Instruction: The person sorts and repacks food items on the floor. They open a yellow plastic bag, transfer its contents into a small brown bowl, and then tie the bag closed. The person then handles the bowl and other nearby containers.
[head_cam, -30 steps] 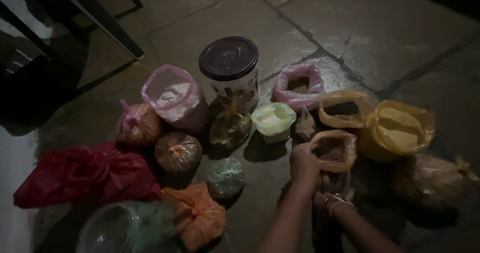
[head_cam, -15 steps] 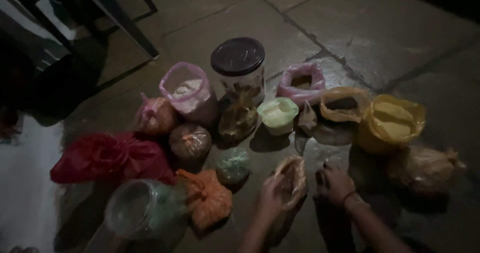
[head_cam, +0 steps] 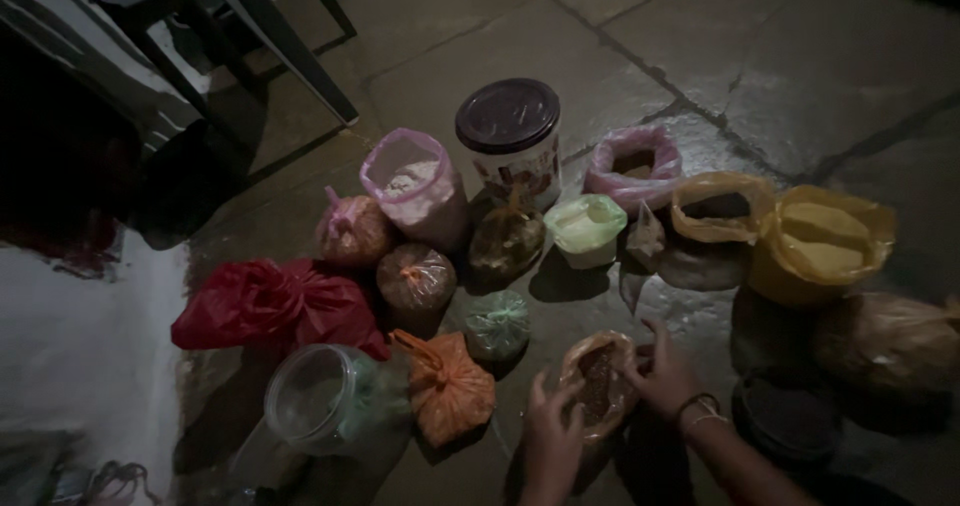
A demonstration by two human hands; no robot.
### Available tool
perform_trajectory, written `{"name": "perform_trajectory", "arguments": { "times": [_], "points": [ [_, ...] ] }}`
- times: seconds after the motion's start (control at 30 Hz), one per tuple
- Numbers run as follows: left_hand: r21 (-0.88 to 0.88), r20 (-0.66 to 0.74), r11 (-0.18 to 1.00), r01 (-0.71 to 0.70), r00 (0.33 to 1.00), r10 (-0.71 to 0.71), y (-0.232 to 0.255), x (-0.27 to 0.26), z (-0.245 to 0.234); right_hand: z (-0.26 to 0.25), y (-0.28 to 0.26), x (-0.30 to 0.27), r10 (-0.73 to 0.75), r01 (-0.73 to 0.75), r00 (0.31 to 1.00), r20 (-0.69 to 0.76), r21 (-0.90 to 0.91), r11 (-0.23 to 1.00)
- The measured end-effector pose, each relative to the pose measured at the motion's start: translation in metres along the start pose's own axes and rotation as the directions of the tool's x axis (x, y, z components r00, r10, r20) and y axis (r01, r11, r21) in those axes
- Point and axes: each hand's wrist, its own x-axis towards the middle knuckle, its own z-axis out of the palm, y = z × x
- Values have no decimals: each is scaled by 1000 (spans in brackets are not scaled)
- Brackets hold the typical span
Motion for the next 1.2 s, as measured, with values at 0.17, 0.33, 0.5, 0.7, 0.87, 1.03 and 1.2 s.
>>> {"name": "perform_trajectory", "arguments": {
  "times": [0.17,0.33,0.5,0.7,0.87,1.03,1.2],
  "points": [
    [-72,70,984,163,985,-158,-26,22,21,14,36,19,-62,56,998,17,234,971],
    [-191,-96,981,14,995,-33,-42,29,35,3,73,30,-49,-37,987,151,523,852],
    [-138,-49,984,115,991,-123,-17,23,30,-5,72,39,-13,-40,993,115,446,894],
    [13,-90,998,-59,994,60,-10,23,23,14,32,13,218,-244,969,115,327,913],
    [190,-108,967,-171,975,194,14,26,7,-5,26,2,177,-181,984,38,209,961],
    [-237,-236,963,125,955,-182,10,28,17,-22,12,6,90,-91,996,7,35,995],
    [-579,-45,762,291,921,-386,-57,52,62,-2,29,22,-68,86,995,-70,309,947]
  ]
}}
